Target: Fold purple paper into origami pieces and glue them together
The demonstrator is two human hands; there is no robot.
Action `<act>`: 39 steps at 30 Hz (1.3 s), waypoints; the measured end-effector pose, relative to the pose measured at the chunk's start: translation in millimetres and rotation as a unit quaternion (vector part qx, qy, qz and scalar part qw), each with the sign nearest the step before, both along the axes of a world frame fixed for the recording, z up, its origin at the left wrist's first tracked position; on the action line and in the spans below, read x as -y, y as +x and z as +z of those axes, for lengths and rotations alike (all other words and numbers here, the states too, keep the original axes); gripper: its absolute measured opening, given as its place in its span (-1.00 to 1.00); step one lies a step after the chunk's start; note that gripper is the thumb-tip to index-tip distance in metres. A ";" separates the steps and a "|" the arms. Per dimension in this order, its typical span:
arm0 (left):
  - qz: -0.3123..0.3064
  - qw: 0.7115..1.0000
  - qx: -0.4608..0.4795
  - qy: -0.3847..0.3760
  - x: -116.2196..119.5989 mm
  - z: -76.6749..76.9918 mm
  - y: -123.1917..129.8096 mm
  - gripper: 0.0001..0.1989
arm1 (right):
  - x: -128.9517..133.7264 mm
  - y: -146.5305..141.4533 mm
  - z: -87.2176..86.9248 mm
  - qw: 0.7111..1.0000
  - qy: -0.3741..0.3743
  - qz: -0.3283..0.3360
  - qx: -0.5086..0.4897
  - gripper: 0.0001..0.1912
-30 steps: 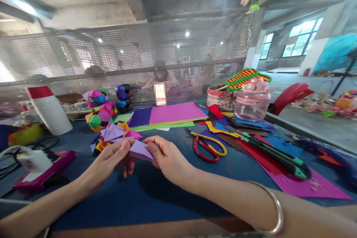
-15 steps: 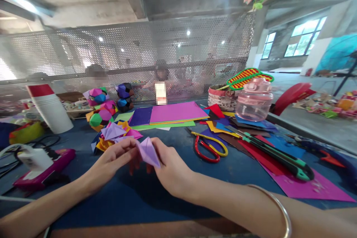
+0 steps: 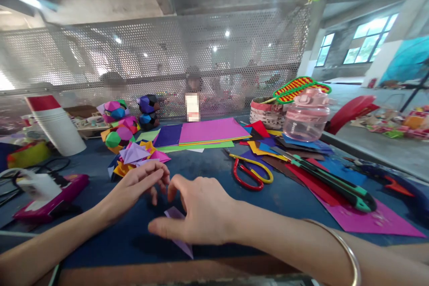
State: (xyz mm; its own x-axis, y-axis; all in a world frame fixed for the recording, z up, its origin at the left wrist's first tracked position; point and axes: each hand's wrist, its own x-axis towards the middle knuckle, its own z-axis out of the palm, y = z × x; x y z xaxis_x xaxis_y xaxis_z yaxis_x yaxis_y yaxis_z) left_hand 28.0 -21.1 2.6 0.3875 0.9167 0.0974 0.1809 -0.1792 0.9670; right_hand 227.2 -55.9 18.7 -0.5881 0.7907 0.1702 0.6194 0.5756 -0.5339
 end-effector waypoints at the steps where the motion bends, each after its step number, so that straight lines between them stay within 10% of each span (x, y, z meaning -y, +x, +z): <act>1: -0.001 1.000 -0.001 0.000 -1.0 -1.1 -0.8 -0.67 | 1.8 0.3 0.1 0.999 0.013 0.016 0.029 -0.63; 5: -0.018 1.000 0.002 0.020 -2.4 -6.0 -3.3 -0.66 | -1.9 1.0 -7.5 0.995 0.069 0.028 0.070 -0.90; 14: -0.129 0.991 -0.032 0.028 20.3 0.5 3.6 -0.57 | -12.7 -0.3 -19.2 0.991 0.108 -0.042 -0.073 -0.81; 39: -0.002 0.998 -0.029 0.048 4.7 -5.0 0.9 -0.89 | -12.1 -6.3 -25.4 0.988 0.071 0.000 -0.140 -0.80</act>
State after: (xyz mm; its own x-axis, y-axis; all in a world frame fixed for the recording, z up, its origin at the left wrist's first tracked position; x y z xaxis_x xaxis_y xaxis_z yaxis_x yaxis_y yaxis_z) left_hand 28.9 -25.8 -2.4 0.3991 0.9025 0.1617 0.2344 -0.2709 0.9336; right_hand 220.9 -43.8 -6.7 -0.5021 0.7471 0.4354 0.4580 0.6569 -0.5989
